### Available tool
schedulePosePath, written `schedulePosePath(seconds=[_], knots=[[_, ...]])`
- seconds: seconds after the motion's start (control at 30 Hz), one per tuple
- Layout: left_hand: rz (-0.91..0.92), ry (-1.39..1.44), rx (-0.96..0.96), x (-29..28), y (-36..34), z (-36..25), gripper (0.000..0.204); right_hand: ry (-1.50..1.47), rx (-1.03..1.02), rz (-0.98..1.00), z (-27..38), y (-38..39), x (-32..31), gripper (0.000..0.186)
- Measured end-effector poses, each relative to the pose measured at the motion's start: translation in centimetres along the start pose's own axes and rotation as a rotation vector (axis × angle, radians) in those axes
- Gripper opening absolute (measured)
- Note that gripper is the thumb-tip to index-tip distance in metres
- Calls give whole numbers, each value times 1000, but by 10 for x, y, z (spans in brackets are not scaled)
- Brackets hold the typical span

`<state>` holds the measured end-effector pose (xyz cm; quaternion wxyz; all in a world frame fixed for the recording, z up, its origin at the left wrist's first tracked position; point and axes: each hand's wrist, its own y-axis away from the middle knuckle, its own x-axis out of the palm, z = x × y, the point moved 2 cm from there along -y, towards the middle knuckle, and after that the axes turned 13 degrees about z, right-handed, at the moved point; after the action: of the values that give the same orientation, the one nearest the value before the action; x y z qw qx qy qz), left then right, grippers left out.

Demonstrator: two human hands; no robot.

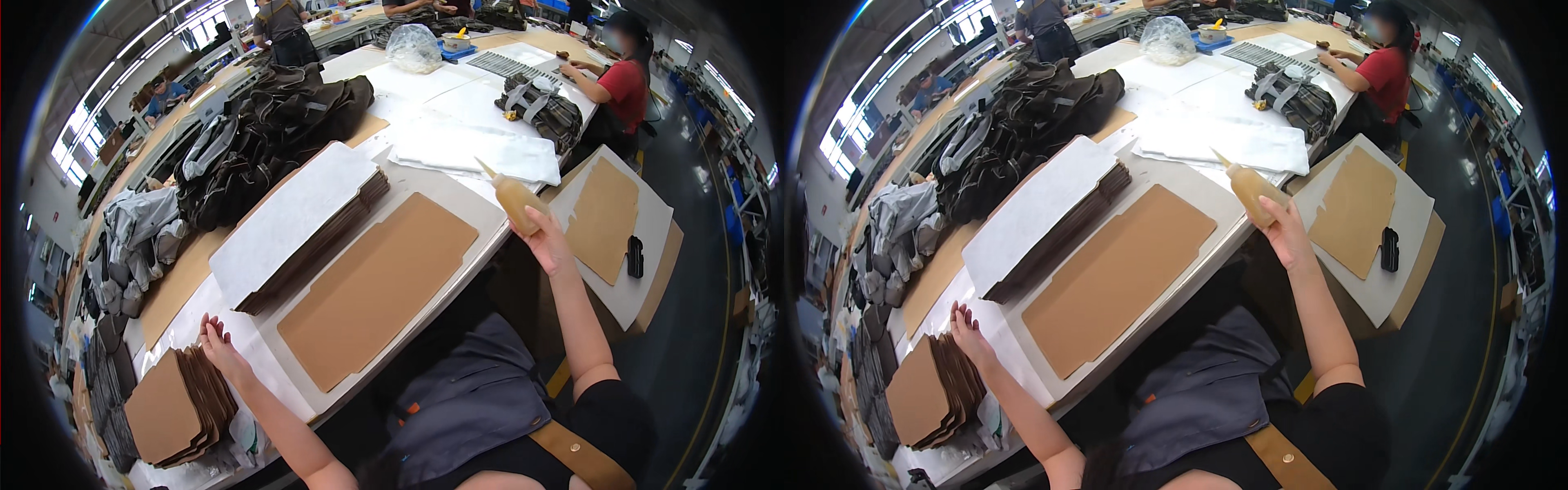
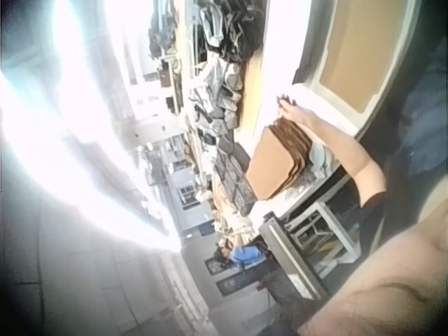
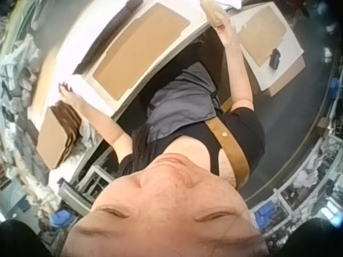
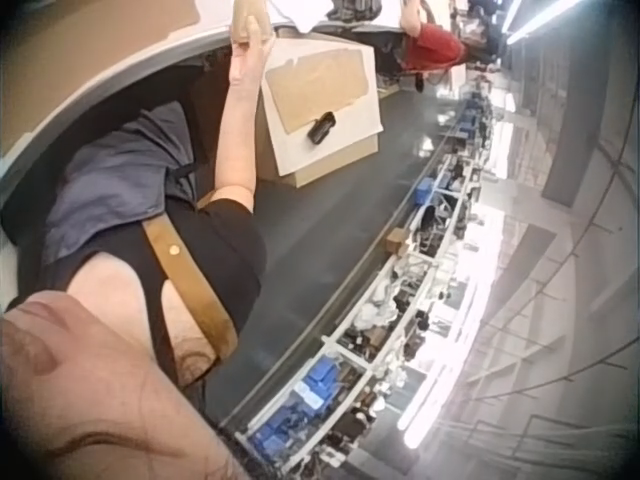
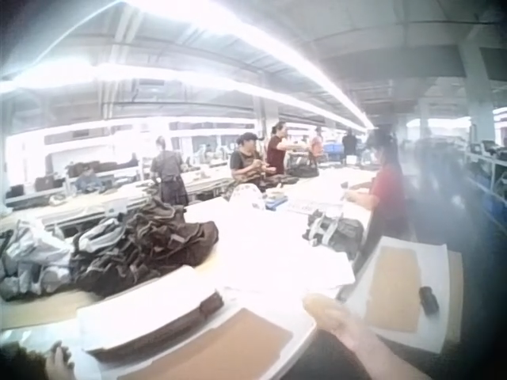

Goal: Gluing white fabric/lining onto leather panels and organizing them.

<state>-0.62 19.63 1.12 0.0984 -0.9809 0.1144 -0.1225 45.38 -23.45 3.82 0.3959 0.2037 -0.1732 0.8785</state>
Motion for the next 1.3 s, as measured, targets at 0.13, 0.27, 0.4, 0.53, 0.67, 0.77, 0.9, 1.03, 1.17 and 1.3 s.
schedulePosePath(seconds=[0.13, 0.27, 0.4, 0.53, 0.67, 0.77, 0.9, 1.03, 1.17, 1.3], knots=[[-1, -10, 5, 1, 1, 0, 27, 605, -135, -2, -12, -39, -2, 57], [-13, -22, 7, -10, -1, 1, 26, 1035, -242, 49, -40, -81, -8, 64], [-4, -17, -16, 1, -5, 11, 26, 1230, -130, -2, -51, -96, -34, 66], [-47, -115, -32, 0, 1, 0, 26, 1334, -309, 0, -28, -106, -33, 55], [-114, -337, -2, -1, -1, -1, 27, 1257, -300, 37, 2, -157, -43, 33], [-163, -366, 13, 3, -2, -13, 26, 1302, -229, 186, -3, -212, -45, 24], [-79, -406, 55, 49, -9, -67, 25, 1354, -7, 477, -33, -267, -45, 23], [53, -425, 167, 116, -26, -99, 23, 1367, -29, 596, -61, -286, -31, 25], [402, -436, 181, 226, -45, -93, 22, 1254, 34, 585, -71, -295, -32, 23], [844, -369, 85, 371, -49, -52, 21, 1169, 111, 502, -69, -297, -56, 23]])
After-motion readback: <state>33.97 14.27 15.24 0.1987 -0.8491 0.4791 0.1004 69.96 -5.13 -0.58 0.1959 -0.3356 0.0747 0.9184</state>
